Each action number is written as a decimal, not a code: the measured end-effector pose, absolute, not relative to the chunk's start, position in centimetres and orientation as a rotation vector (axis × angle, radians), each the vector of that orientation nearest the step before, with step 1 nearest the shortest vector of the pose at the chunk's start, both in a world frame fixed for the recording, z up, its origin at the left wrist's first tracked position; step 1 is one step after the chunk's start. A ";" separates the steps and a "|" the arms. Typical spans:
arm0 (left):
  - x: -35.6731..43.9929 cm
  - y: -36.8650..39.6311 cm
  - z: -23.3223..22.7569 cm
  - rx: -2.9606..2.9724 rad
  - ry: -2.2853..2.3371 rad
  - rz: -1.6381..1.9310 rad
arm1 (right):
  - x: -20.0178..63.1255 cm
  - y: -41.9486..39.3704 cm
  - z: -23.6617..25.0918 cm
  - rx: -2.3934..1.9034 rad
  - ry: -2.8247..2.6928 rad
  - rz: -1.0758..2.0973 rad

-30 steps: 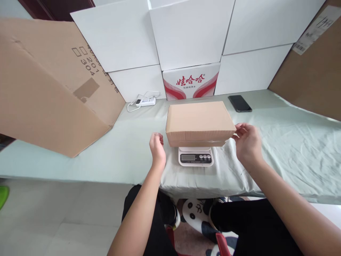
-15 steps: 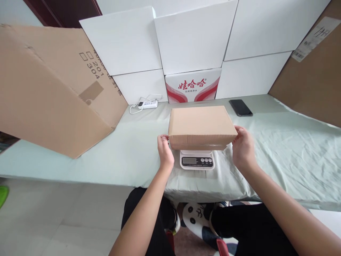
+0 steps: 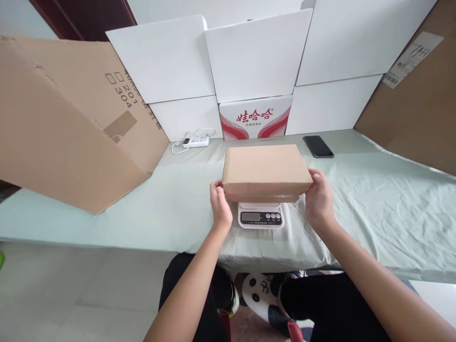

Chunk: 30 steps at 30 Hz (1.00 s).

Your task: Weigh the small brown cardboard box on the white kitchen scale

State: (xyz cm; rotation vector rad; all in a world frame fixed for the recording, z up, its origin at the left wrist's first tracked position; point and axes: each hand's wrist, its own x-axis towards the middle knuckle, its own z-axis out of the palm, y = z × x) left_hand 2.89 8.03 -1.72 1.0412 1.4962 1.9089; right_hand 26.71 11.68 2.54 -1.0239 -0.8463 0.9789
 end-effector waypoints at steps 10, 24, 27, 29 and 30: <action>3.1 8.5 -2.0 1.103 1.474 1.922 | 25.6 12.3 1.6 -1.000 -0.883 0.903; 2.7 13.3 -0.4 1.015 1.106 1.798 | 24.7 18.0 2.4 -0.858 -1.360 0.518; 2.1 14.7 -0.5 1.035 1.076 1.781 | 24.6 19.6 2.2 -0.814 -1.425 0.534; 1.8 15.9 -0.2 1.081 1.068 1.767 | 24.5 20.3 1.7 -0.822 -1.440 0.568; 1.7 16.5 -0.1 1.100 1.068 1.750 | 24.5 20.6 1.5 -0.834 -1.443 0.586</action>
